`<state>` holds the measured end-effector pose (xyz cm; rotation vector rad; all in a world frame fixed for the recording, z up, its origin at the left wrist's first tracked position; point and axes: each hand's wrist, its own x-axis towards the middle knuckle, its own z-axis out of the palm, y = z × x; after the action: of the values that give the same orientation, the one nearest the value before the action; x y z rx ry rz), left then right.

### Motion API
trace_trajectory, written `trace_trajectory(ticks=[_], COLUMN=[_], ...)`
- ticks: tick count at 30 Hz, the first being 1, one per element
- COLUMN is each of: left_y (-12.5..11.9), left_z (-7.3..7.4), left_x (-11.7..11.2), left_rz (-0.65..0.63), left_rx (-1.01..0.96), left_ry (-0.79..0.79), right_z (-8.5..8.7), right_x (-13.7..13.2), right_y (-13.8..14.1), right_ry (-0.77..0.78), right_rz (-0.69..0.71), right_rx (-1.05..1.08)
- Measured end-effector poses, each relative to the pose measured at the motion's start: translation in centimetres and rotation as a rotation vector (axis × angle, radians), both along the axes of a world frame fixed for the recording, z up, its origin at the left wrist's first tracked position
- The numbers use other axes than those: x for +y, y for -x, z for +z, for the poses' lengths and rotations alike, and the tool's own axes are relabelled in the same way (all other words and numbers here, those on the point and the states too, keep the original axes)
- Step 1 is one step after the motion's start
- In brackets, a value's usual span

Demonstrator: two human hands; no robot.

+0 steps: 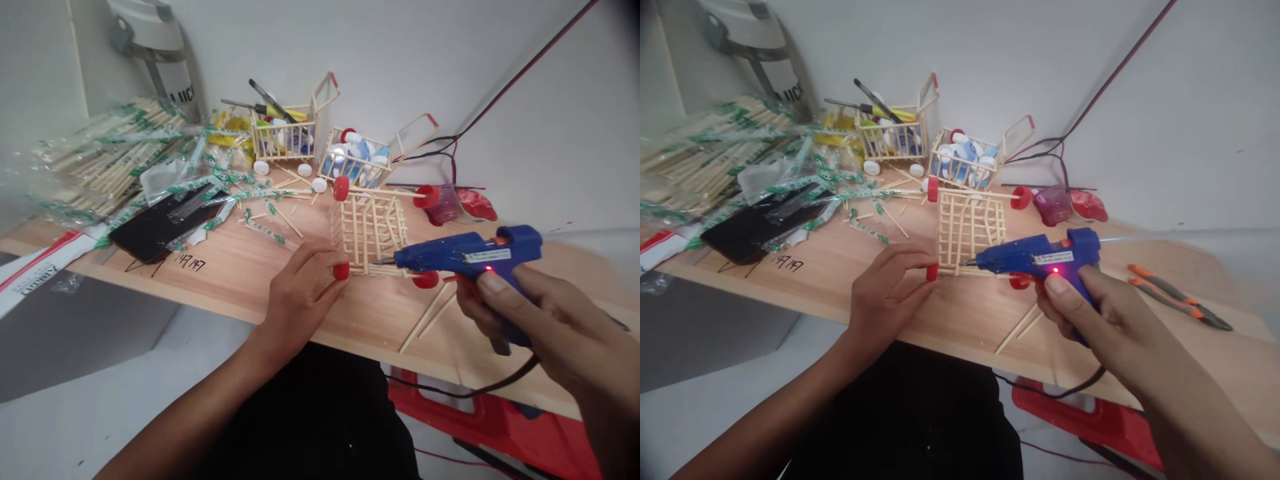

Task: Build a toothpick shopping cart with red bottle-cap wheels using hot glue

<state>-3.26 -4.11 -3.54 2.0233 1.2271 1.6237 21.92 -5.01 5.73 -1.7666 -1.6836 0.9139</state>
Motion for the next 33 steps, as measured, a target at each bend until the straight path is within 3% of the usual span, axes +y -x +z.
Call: trace_trajectory(ticks=[10, 13, 19, 23, 27, 30, 33], left_y=[-0.1, 0.0, 0.0, 0.0, 0.1, 0.2, 0.2], left_z=[0.1, 0.2, 0.3, 0.2, 0.0, -0.2, -0.2], left_x=[0.0, 0.0, 0.0, 0.1, 0.3, 0.4, 0.4], left_rz=[0.011, 0.010, 0.033, 0.046, 0.062, 0.059, 0.059], left_rx=[-0.004, 0.001, 0.019, 0.048, 0.081, 0.104, 0.111], left_ry=[0.007, -0.009, -0.029, -0.024, -0.037, -0.032, 0.009], right_z=[-1.1, -1.0, -0.5, -0.1, 1.1, 1.9, 1.6], right_x=[1.0, 1.0, 0.3, 0.1, 0.2, 0.2, 0.3], right_y=[0.0, 0.0, -2.1, -5.8, -10.2, -12.8, -14.9], right_ry=[0.301, 0.306, 0.178, 0.125, -0.085, -0.172, -0.235], right_rz=[0.028, 0.008, -0.003, -0.077, -0.271, -0.300, -0.358], right_rx=[0.701, 0.789, 0.585, 0.484, 0.335, 0.232, 0.148])
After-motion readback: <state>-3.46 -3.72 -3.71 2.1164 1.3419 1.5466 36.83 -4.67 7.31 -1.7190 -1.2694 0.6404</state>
